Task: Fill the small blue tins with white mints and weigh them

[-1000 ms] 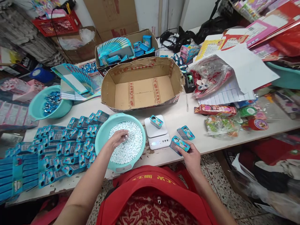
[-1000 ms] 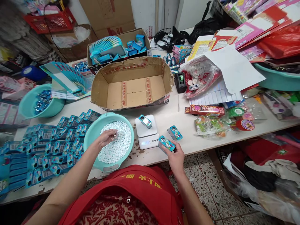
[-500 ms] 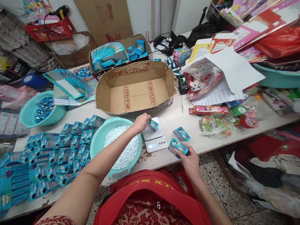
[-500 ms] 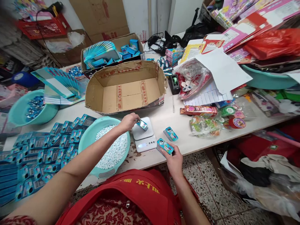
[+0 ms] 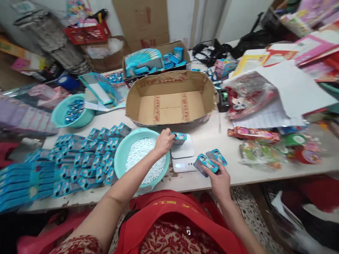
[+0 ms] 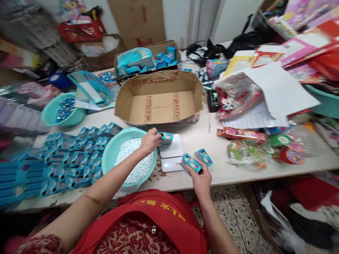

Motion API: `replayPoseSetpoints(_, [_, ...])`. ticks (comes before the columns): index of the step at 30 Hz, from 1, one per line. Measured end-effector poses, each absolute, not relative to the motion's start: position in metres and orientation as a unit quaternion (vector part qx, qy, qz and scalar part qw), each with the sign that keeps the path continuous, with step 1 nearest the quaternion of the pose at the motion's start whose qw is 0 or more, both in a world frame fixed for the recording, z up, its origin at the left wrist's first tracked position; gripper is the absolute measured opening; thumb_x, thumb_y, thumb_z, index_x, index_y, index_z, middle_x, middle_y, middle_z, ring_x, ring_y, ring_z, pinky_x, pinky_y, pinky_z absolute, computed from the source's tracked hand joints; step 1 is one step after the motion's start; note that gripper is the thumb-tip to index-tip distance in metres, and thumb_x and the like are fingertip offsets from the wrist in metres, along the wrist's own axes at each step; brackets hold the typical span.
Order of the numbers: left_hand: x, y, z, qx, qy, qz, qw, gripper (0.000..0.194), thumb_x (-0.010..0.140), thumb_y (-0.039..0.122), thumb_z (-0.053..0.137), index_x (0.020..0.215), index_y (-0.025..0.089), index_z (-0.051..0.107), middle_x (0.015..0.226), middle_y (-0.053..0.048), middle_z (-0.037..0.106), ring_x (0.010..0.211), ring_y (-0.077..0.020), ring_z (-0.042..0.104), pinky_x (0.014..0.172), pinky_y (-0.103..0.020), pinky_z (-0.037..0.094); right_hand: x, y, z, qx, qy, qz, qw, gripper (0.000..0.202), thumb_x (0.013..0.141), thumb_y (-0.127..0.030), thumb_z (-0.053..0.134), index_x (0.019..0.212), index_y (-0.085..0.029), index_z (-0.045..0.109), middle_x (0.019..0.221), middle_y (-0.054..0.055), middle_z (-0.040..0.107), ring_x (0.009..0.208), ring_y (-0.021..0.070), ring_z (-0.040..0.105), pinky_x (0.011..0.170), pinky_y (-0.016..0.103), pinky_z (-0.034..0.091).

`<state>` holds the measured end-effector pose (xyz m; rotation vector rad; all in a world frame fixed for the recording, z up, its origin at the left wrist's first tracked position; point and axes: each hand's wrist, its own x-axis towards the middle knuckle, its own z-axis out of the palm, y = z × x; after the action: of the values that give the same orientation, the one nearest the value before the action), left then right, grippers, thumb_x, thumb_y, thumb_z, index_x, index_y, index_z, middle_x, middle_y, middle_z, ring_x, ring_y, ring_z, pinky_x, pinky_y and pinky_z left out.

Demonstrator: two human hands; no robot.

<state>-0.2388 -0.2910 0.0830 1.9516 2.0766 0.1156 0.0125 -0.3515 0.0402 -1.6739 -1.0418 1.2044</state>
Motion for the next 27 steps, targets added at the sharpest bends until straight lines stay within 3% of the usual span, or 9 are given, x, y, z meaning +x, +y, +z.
replayPoseSetpoints(6, [-0.333,-0.412,0.161,0.524,0.817,0.210,0.120,0.019,0.082,0.035,0.054,0.085,0.021,0.067,0.083,-0.003,0.060,0.080,-0.0162,0.054,0.074,-0.026,0.041,-0.043,-0.306,0.025,-0.596,-0.525,0.458,0.400,0.051,0.058,-0.046,0.076,0.098,-0.016,0.066,0.092,0.007,0.067,0.083,0.0227,0.061,0.079,0.039,0.049])
replayPoseSetpoints(9, [-0.380,-0.502,0.185,0.425,0.873,0.155,0.183,0.030,0.076,0.049,0.055,0.078,0.021,0.067,0.069,0.000,0.058,0.066,-0.0163,0.053,0.062,-0.025,0.039,-0.067,-0.292,0.010,-0.578,-0.544,0.464,0.392,0.053,0.057,-0.049,0.075,0.097,-0.015,0.065,0.096,0.008,0.066,0.088,0.0236,0.061,0.082,0.040,0.048])
replayPoseSetpoints(12, [-0.409,-0.576,0.160,0.342,0.905,0.033,0.252,0.029,0.071,0.049,0.058,0.074,0.022,0.068,0.069,-0.002,0.064,0.068,-0.0208,0.058,0.061,-0.027,0.039,-0.071,-0.288,0.001,-0.555,-0.557,0.479,0.390,0.058,0.058,-0.050,0.074,0.103,-0.015,0.062,0.104,0.010,0.065,0.096,0.0249,0.060,0.088,0.042,0.047])
replayPoseSetpoints(15, [-0.413,-0.617,0.102,0.264,0.936,-0.057,0.224,0.027,0.075,0.042,0.054,0.081,0.021,0.070,0.075,-0.008,0.068,0.072,-0.0273,0.062,0.061,-0.031,0.040,-0.056,-0.292,0.004,-0.548,-0.570,0.464,0.399,0.063,0.065,-0.048,0.072,0.117,-0.016,0.055,0.120,0.014,0.057,0.108,0.0258,0.056,0.091,0.043,0.046])
replayPoseSetpoints(19, [-0.407,-0.630,0.039,0.204,0.965,-0.037,0.158,0.036,0.084,0.041,0.045,0.097,0.017,0.068,0.100,-0.013,0.068,0.085,-0.0293,0.063,0.066,-0.033,0.045,-0.015,-0.295,0.022,-0.578,-0.593,0.359,0.432,0.052,0.075,-0.045,0.065,0.117,-0.017,0.054,0.117,0.014,0.055,0.102,0.0229,0.057,0.084,0.041,0.050])
replayPoseSetpoints(23, [-0.408,-0.626,0.023,0.214,0.968,-0.015,0.130,0.046,0.088,0.040,0.036,0.112,0.011,0.062,0.111,-0.018,0.063,0.095,-0.0318,0.060,0.072,-0.037,0.047,0.029,-0.293,0.034,-0.619,-0.599,0.274,0.429,0.044,0.076,-0.047,0.062,0.107,-0.017,0.059,0.108,0.011,0.057,0.095,0.0218,0.057,0.081,0.040,0.050])
replayPoseSetpoints(27, [-0.407,-0.626,0.030,0.222,0.964,-0.041,0.143,0.048,0.085,0.031,0.039,0.130,0.017,0.049,0.114,-0.016,0.063,0.085,-0.0311,0.062,0.067,-0.039,0.047,0.057,-0.302,0.030,-0.662,-0.562,0.259,0.422,0.042,0.077,-0.051,0.058,0.102,-0.016,0.060,0.106,0.011,0.058,0.096,0.0224,0.057,0.079,0.040,0.050])
